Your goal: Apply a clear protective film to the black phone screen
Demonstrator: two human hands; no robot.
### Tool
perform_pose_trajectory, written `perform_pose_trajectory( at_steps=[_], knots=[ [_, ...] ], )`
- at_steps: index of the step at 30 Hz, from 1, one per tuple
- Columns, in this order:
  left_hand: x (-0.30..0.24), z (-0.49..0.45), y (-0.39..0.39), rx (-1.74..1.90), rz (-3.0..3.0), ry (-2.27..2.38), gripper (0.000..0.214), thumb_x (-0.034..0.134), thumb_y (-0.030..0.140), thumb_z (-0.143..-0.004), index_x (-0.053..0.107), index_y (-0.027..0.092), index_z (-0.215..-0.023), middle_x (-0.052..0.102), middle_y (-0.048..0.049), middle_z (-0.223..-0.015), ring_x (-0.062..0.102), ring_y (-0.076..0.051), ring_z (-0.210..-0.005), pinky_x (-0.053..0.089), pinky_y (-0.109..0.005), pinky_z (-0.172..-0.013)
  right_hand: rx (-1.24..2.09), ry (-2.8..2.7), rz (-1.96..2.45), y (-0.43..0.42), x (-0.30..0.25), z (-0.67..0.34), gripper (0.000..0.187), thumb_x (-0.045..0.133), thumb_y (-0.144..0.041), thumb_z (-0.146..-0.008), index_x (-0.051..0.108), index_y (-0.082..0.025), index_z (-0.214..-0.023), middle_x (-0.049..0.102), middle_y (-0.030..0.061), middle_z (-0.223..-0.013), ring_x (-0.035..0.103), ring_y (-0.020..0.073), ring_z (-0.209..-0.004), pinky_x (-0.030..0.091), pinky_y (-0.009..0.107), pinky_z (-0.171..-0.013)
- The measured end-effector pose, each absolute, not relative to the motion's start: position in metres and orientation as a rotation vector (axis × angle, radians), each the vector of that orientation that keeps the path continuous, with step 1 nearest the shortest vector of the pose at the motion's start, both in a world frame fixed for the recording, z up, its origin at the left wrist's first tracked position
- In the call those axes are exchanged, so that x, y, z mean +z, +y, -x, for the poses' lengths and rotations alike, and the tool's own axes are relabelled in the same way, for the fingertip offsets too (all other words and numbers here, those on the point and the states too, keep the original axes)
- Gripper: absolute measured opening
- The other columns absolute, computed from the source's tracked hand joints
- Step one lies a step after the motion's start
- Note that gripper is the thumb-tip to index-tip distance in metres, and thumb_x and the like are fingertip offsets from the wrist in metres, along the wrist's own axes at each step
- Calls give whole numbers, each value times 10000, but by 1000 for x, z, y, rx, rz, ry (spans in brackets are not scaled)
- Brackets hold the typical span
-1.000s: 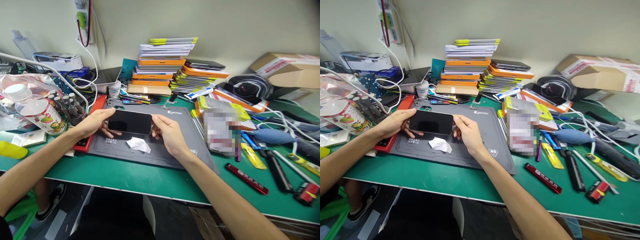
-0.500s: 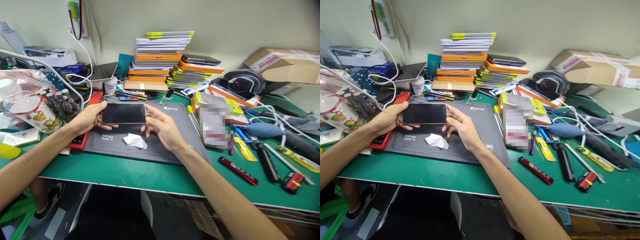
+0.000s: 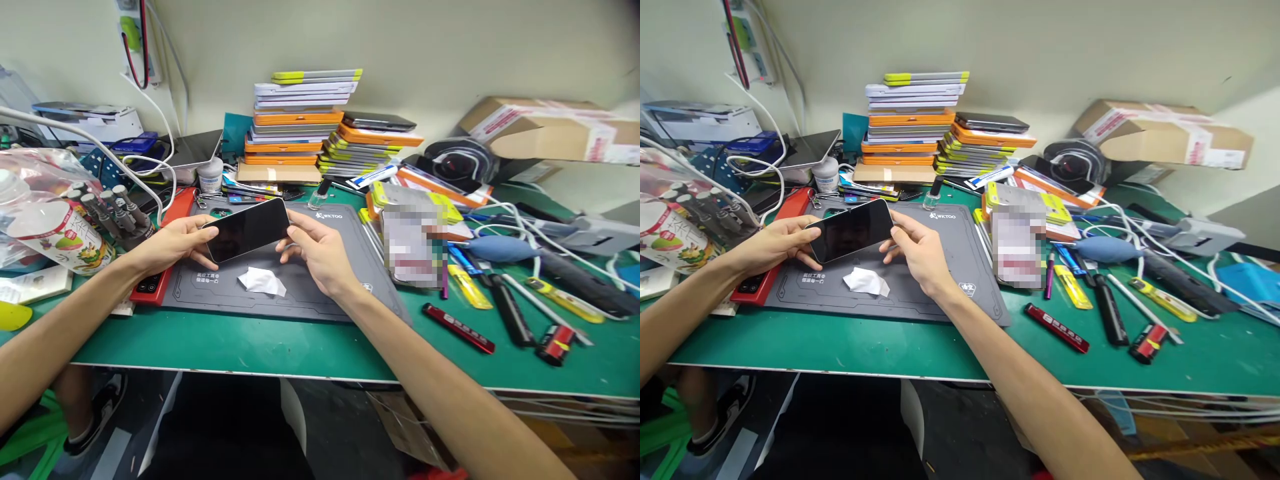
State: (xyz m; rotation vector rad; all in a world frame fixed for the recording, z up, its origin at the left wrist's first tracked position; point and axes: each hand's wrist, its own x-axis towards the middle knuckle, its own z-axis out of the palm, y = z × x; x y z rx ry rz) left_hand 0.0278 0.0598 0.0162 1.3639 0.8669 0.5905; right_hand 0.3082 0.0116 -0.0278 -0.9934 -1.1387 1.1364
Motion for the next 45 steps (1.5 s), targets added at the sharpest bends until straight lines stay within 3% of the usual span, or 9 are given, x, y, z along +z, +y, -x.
perform_pose_trajectory(
  at_steps=[11,16,19,22,27,31,36,41,45],
  knots=[
    [17,-24,64,748,-1205,889,287,853,374,-842,769,101,-829,687,-39,-672,611,-100,-531,658,-262,-563,1233,-1181,1042,11,-24,-309,580,779,-616,-841,736,-204,-1247,752,30,-832,676,153,-636,578,308,-592],
    [23,-19,67,735,-1137,914,321,775,245,-876,797,145,-1180,818,-104,-964,749,-161,-676,675,-250,-607,1270,-1292,967,11,-24,-306,913,868,-549,-766,511,-268,-1558,726,-10,-836,668,162,-670,551,289,-540],
    [26,-21,64,710,-1152,918,355,693,229,-929,764,153,-1268,816,-137,-1107,802,-206,-815,683,-255,-680,1164,-1381,1013,8,-25,-302,731,866,-521,-766,666,-239,-1410,749,13,-871,640,149,-673,549,292,-559],
    [25,-26,60,679,-1200,953,358,567,302,-1035,709,161,-1333,824,-128,-927,803,-209,-768,677,-278,-698,1006,-1361,1101,4,-24,-299,517,804,-546,-819,777,-205,-1207,744,11,-777,602,129,-592,527,287,-558],
    [18,-30,57,600,-1308,921,660,434,689,-1036,687,112,-839,738,-127,-673,683,-160,-508,532,-204,-442,904,-1298,1147,0,-22,-297,412,771,-602,-835,779,-193,-877,617,-22,-568,547,131,-491,482,280,-506],
    [16,-28,54,533,-1427,913,748,453,874,-915,605,151,-800,683,-80,-577,585,-123,-403,390,-176,-339,857,-1269,1181,3,-25,-300,434,780,-634,-821,742,-202,-838,529,-55,-533,505,126,-479,448,273,-509],
    [15,-30,52,559,-1542,944,620,694,772,-856,551,174,-774,703,-50,-587,588,-105,-418,457,-179,-378,870,-1279,1204,5,-30,-301,477,764,-680,-823,722,-205,-848,477,-75,-509,465,118,-469,403,261,-500],
    [11,-30,52,615,-1509,911,524,673,682,-929,580,168,-897,744,-55,-639,635,-115,-453,491,-186,-413,942,-1322,1209,8,-33,-302,608,599,-771,-908,570,-222,-648,538,-28,-539,512,123,-479,429,260,-500],
    [9,-28,52,617,-1494,888,517,724,600,-924,636,127,-1114,765,-56,-675,660,-125,-476,522,-200,-447,976,-1338,1210,12,-37,-303,632,585,-802,-896,541,-228,-636,545,-24,-548,522,127,-485,448,259,-502]
  ],
)
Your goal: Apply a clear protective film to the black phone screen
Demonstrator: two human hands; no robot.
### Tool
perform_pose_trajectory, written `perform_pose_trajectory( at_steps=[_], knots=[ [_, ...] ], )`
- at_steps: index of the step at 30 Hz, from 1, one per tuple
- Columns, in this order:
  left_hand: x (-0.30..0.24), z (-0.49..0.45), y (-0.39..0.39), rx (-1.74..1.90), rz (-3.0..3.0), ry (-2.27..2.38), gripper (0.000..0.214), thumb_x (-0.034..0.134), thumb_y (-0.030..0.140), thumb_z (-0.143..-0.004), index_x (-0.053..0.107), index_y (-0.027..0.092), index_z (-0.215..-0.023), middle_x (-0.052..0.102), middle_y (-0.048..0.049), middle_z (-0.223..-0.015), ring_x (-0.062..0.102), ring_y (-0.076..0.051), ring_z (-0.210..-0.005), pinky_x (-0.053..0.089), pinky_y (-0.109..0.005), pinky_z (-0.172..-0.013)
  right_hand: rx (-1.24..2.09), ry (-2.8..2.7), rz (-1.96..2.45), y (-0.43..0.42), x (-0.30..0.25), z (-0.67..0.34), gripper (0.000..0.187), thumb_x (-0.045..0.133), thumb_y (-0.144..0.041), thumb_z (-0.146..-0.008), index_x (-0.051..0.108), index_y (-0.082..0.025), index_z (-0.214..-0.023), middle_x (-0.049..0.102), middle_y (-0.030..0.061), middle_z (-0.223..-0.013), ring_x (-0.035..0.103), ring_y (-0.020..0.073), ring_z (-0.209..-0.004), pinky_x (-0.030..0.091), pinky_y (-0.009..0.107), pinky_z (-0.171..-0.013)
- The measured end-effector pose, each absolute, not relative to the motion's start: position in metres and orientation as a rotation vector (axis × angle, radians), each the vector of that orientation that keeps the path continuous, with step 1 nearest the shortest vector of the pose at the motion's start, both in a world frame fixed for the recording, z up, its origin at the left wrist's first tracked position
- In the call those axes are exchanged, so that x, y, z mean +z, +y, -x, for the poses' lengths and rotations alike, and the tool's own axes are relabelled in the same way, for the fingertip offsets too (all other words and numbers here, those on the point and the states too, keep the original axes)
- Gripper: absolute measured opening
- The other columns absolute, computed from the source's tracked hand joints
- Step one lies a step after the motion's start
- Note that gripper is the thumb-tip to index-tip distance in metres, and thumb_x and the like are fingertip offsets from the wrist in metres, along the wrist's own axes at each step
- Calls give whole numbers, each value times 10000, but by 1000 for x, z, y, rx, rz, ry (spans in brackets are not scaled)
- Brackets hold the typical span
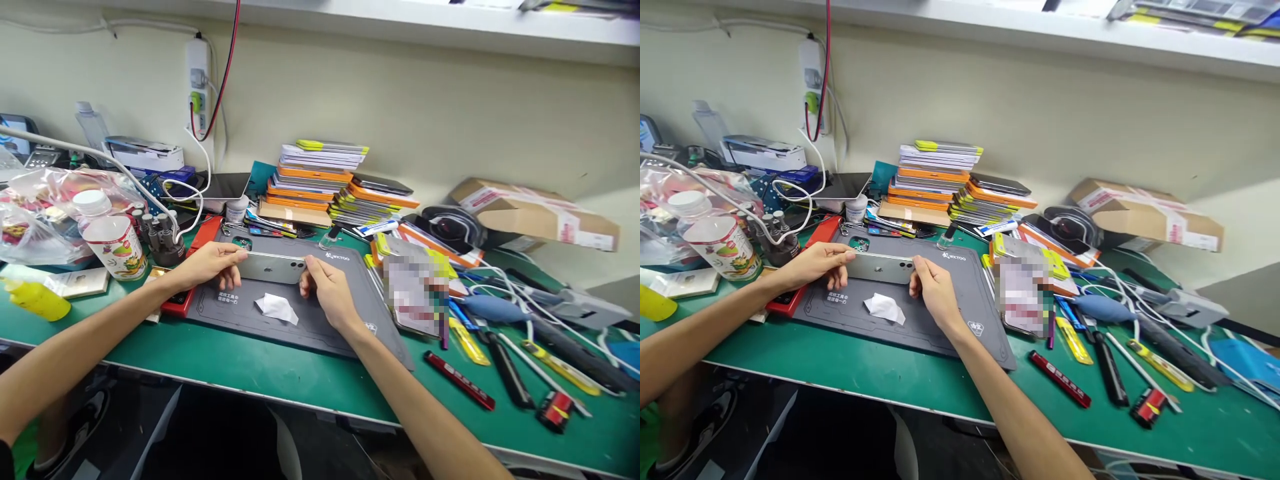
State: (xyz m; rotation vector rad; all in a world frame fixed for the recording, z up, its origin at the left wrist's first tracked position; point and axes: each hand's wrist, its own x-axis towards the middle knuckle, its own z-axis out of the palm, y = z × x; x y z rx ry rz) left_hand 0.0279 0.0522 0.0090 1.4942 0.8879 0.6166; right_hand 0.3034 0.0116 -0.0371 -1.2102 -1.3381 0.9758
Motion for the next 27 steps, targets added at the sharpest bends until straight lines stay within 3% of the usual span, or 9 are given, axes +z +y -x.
perform_pose_trajectory(
  at_steps=[6,11,16,18,20,23,25,27],
  knots=[
    [3,-25,54,703,-1445,946,602,731,663,-872,646,127,-1132,770,-71,-692,702,-166,-536,532,-225,-453,985,-1368,1210,10,-37,-301,615,592,-802,-887,575,-225,-676,571,-13,-582,534,141,-495,458,276,-501],
    [-3,-25,47,695,-1650,1016,596,538,698,-969,653,152,-1179,793,-88,-768,717,-175,-573,540,-251,-501,854,-1450,1292,2,-36,-298,607,566,-785,-915,535,-236,-657,540,-24,-565,514,140,-496,427,279,-512],
    [-3,-24,35,824,-1848,1066,494,577,618,-982,652,177,-771,703,-22,-579,635,-132,-520,469,-220,-560,649,-1629,1399,2,-31,-296,635,414,-799,-967,549,-243,-693,552,-16,-560,533,158,-491,433,296,-531],
    [-2,-21,34,829,-1922,1083,517,568,627,-987,624,186,-723,694,-12,-566,630,-133,-534,452,-222,-582,609,-1702,1448,2,-30,-297,635,415,-798,-963,655,-227,-819,603,-5,-590,583,183,-514,469,312,-560],
    [-1,-20,34,803,-1968,1099,534,546,656,-989,618,194,-731,701,-9,-576,632,-141,-544,437,-229,-584,568,-1740,1528,-4,-32,-297,642,453,-768,-961,726,-203,-1101,674,15,-657,649,220,-581,508,338,-617],
    [-1,-20,36,768,-2004,1124,553,530,698,-977,602,202,-743,682,-3,-557,613,-149,-524,419,-242,-583,453,-1746,1658,-31,-40,-293,739,495,-688,-986,532,-186,-1527,777,84,-917,737,295,-861,547,400,-776],
    [0,-22,37,756,-2023,1121,570,521,725,-968,608,205,-751,668,0,-547,606,-155,-529,408,-247,-587,289,-1804,1653,-54,-47,-286,789,513,-649,-1008,388,-182,-1631,775,128,-1130,723,326,-1051,554,435,-866],
    [0,-24,38,749,-2049,1108,579,499,737,-971,626,204,-784,677,-4,-559,617,-162,-555,411,-248,-606,106,-1908,1521,-74,-54,-278,680,528,-594,-1035,464,-200,-1586,747,141,-1246,703,321,-1139,561,438,-921]
  ],
)
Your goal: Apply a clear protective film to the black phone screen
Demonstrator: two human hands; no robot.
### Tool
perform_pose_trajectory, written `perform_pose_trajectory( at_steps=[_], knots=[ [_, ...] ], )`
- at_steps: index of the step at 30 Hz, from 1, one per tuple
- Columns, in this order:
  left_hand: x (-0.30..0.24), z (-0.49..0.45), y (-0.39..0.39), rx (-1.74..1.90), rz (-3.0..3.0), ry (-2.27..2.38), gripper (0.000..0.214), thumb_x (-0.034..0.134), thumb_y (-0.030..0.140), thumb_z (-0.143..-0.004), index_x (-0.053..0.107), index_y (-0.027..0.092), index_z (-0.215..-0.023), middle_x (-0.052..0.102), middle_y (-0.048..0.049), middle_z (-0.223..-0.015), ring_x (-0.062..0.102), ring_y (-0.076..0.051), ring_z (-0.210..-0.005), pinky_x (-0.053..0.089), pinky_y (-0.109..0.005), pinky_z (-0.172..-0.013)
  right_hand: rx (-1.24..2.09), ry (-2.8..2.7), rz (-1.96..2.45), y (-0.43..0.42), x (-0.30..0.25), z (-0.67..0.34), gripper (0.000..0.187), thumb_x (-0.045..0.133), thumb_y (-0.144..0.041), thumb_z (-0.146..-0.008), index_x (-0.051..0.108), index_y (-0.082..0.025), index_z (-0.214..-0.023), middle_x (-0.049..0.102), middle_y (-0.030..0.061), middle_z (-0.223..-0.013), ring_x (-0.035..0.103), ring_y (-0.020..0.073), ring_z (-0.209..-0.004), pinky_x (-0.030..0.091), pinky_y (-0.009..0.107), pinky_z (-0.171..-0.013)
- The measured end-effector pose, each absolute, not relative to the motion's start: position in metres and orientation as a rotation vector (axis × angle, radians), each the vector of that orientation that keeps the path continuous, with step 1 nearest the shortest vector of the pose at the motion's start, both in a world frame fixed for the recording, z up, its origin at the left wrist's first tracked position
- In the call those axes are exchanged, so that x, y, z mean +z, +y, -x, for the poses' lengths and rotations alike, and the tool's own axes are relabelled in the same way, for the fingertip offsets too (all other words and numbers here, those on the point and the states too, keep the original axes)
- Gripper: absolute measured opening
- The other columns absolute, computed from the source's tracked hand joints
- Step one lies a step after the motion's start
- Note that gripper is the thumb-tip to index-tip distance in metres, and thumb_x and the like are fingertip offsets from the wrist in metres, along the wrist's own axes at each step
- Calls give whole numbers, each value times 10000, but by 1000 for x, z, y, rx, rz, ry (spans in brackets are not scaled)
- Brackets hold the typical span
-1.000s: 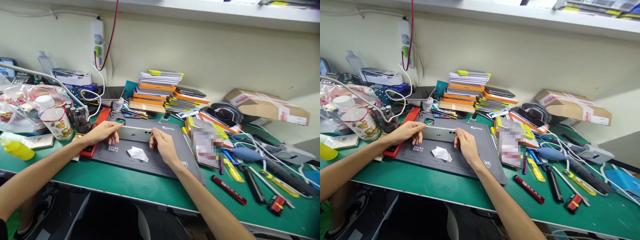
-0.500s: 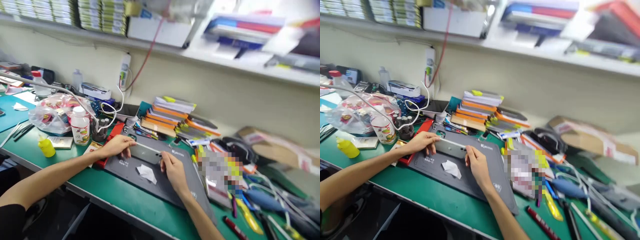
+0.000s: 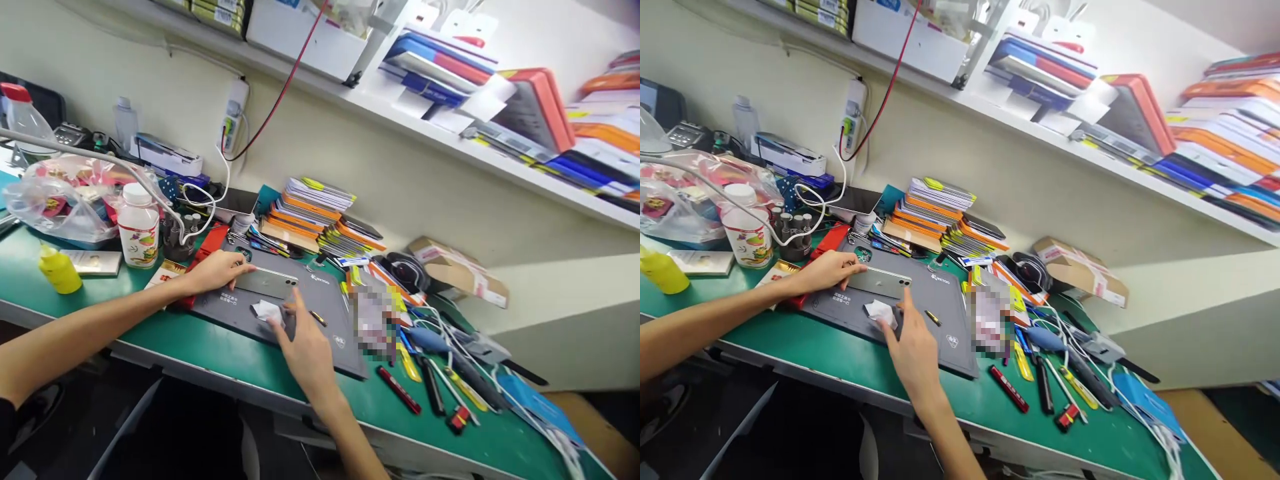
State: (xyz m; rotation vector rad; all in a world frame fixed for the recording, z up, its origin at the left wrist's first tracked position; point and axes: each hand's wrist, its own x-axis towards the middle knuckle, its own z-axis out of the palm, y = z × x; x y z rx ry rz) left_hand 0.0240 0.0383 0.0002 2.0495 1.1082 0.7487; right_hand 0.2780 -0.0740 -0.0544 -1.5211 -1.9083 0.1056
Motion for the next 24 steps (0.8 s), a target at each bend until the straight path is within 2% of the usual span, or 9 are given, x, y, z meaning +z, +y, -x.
perform_pose_trajectory(
  at_steps=[3,5,7,11,14,17,19,21,24],
  knots=[
    [3,-24,39,736,-2110,1107,550,446,697,-1010,615,211,-815,681,0,-560,627,-170,-566,410,-250,-614,-24,-1986,1337,-91,-60,-272,337,501,-449,-1085,745,-251,-1203,762,91,-1142,729,247,-1047,573,362,-905],
    [5,-23,39,711,-2168,1117,495,423,625,-1043,593,221,-814,654,12,-534,623,-173,-548,398,-251,-599,-63,-1957,1305,-94,-58,-276,296,515,-381,-1085,772,-260,-999,752,56,-1012,733,202,-915,576,312,-819],
    [5,-21,34,673,-2239,1123,416,458,550,-1051,590,227,-824,616,22,-520,601,-177,-525,377,-260,-586,-120,-1878,1304,-97,-53,-287,255,567,-362,-1061,762,-248,-943,730,55,-975,720,204,-887,569,319,-796],
    [-2,-14,10,611,-2447,1088,239,645,445,-988,657,218,-916,658,-32,-729,594,-204,-660,382,-286,-653,-215,-1631,1366,-108,-40,-318,216,600,-372,-1042,729,-208,-989,688,109,-1064,669,267,-1036,530,435,-951],
    [-8,-6,-11,554,-2932,936,273,489,359,-1087,716,208,-1067,679,-81,-926,600,-233,-869,431,-312,-782,-226,-1507,1423,-119,-36,-330,208,599,-375,-1040,702,-208,-971,693,109,-1035,657,275,-1012,517,446,-930],
    [-10,3,-23,583,-3035,975,310,465,375,-1106,737,250,-1189,648,-57,-978,583,-214,-895,451,-317,-850,-271,-1500,1422,-122,-37,-323,182,644,-369,-1021,700,-221,-930,729,91,-961,676,263,-917,508,432,-881],
    [-11,5,-27,652,-2983,1095,326,480,417,-1103,715,263,-1270,658,-56,-1061,605,-216,-966,458,-328,-904,-275,-1562,1390,-117,-39,-315,159,650,-353,-1023,717,-226,-954,755,89,-971,696,263,-916,508,433,-877],
    [-15,4,-28,669,-2967,1209,470,528,544,-1063,652,222,-1381,670,-91,-1210,612,-258,-1127,451,-364,-989,-201,-1701,1370,-110,-43,-307,177,611,-354,-1047,745,-239,-1044,780,93,-1075,716,274,-1015,519,447,-921],
    [-22,-2,-27,628,-2994,1342,763,571,737,-957,608,144,-1434,665,-151,-1333,585,-326,-1269,422,-419,-1064,-65,-2000,1355,-104,-55,-302,374,504,-395,-1095,660,-264,-1409,686,92,-1443,627,304,-1340,479,511,-1106]
  ],
)
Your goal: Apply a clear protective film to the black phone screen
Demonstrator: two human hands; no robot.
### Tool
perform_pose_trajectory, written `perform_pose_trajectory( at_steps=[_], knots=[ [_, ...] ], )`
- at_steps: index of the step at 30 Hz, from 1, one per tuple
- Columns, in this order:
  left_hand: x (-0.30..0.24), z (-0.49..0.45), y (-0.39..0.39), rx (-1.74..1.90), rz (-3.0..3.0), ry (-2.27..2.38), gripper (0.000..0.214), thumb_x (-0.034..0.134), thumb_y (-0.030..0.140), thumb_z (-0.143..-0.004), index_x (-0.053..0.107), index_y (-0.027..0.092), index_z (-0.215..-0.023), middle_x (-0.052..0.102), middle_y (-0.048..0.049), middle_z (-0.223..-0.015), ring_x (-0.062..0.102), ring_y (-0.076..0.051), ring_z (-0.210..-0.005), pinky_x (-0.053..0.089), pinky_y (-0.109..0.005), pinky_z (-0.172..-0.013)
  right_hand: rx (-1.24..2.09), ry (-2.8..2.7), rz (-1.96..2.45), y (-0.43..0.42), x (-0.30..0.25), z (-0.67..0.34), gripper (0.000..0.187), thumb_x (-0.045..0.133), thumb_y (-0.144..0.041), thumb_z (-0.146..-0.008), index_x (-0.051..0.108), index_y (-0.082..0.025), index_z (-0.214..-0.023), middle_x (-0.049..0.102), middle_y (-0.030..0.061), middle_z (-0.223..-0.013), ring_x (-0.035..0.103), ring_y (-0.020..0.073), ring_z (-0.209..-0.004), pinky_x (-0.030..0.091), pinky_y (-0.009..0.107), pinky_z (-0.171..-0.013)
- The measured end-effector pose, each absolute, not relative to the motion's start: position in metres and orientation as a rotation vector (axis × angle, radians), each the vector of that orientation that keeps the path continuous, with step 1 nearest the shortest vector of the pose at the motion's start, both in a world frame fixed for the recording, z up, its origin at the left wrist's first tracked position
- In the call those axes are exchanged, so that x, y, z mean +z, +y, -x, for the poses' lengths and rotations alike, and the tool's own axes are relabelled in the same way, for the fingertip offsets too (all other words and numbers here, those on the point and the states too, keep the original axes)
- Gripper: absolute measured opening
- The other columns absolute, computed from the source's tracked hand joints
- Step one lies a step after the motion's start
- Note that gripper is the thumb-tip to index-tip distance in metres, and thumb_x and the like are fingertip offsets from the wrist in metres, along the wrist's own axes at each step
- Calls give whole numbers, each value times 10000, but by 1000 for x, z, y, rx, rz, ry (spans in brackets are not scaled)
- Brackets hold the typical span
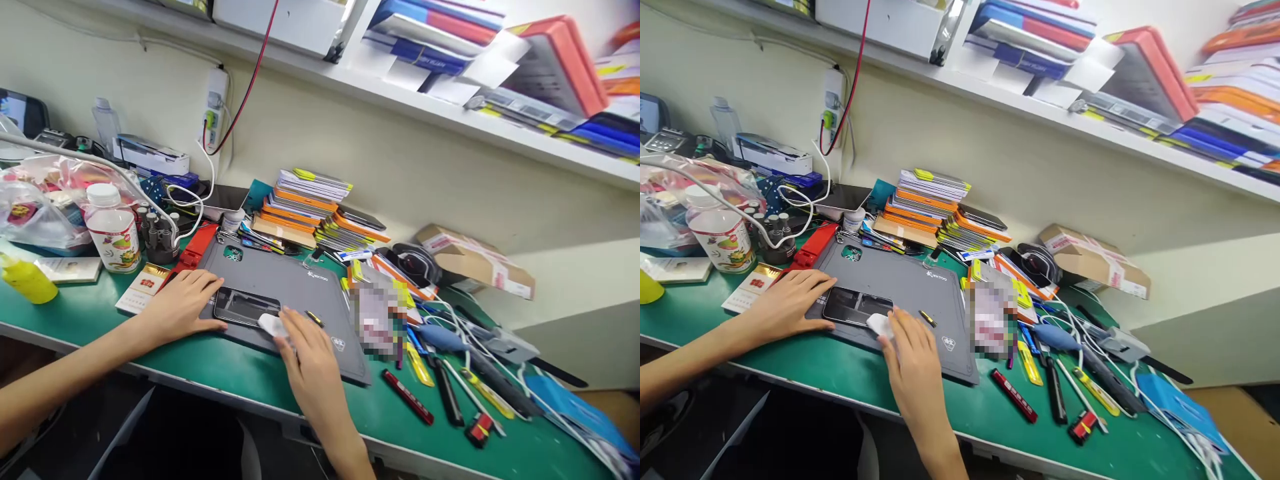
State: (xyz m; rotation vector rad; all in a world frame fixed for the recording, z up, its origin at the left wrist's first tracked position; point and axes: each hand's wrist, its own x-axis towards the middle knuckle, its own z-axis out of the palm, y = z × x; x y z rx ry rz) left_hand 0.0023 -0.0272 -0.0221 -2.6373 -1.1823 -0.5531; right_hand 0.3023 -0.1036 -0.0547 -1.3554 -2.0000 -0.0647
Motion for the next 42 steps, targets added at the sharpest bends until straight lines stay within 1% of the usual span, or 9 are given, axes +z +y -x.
perform_pose_trajectory(
  at_steps=[2,6,11,15,22,30,32,36,42],
  knots=[
    [-27,-7,-28,-513,2603,-1211,759,556,751,-956,637,138,-1397,680,-155,-1322,603,-327,-1249,424,-426,-1051,-20,-2144,1354,-107,-66,-303,529,443,-407,-1113,425,-286,-1628,526,65,-1622,496,304,-1496,407,546,-1212],
    [-30,-10,-30,-497,2587,-1211,680,519,694,-1008,651,139,-1378,690,-147,-1315,619,-314,-1219,436,-427,-1025,-11,-2192,1397,-118,-81,-308,645,413,-412,-1118,168,-324,-1708,384,26,-1706,375,303,-1577,348,581,-1273],
    [-27,-9,-30,-488,2578,-1205,676,559,683,-996,648,126,-1369,693,-144,-1321,615,-319,-1244,441,-429,-1040,37,-2202,1482,-92,-74,-304,615,339,-486,-1127,270,-248,-1689,377,68,-1703,323,295,-1600,256,603,-1315],
    [-25,-5,-38,-635,2593,-1139,472,611,551,-1026,688,177,-1304,720,-116,-1312,597,-307,-1319,410,-450,-1115,188,-2173,1591,-56,-63,-292,729,250,-632,-1102,356,-174,-1658,345,121,-1711,280,294,-1615,200,591,-1331],
    [-27,7,-69,-952,2521,-1052,208,541,227,-1067,741,190,-1107,775,-66,-1179,635,-275,-1285,460,-447,-1096,212,-2187,1620,-82,-69,-290,771,276,-653,-1089,196,-193,-1703,190,106,-1767,161,272,-1647,148,571,-1345],
    [-39,10,-65,-1029,2538,-1242,261,515,231,-1070,708,186,-1239,734,-99,-1262,592,-297,-1333,506,-481,-1091,159,-2162,1646,-73,-44,-295,787,236,-663,-1087,108,-209,-1716,134,115,-1783,139,287,-1652,123,608,-1332],
    [-42,11,-64,-1008,2527,-1286,266,509,236,-1070,702,181,-1244,720,-111,-1282,580,-311,-1342,505,-501,-1095,124,-2039,1597,-73,-32,-297,721,290,-633,-1094,188,-267,-1708,234,89,-1771,231,285,-1633,206,590,-1315],
    [-45,11,-64,-976,2536,-1321,264,504,228,-1067,695,177,-1242,700,-118,-1313,557,-320,-1362,509,-505,-1092,138,-1843,1563,-84,-33,-300,492,478,-573,-1063,656,-264,-1402,684,114,-1407,654,292,-1281,518,455,-1066],
    [-45,13,-62,-964,2515,-1302,270,491,229,-1071,698,165,-1232,690,-124,-1332,549,-321,-1368,497,-510,-1116,145,-1724,1540,-85,-51,-298,363,551,-531,-1034,742,-235,-950,727,80,-1004,703,247,-973,548,373,-864]
  ],
)
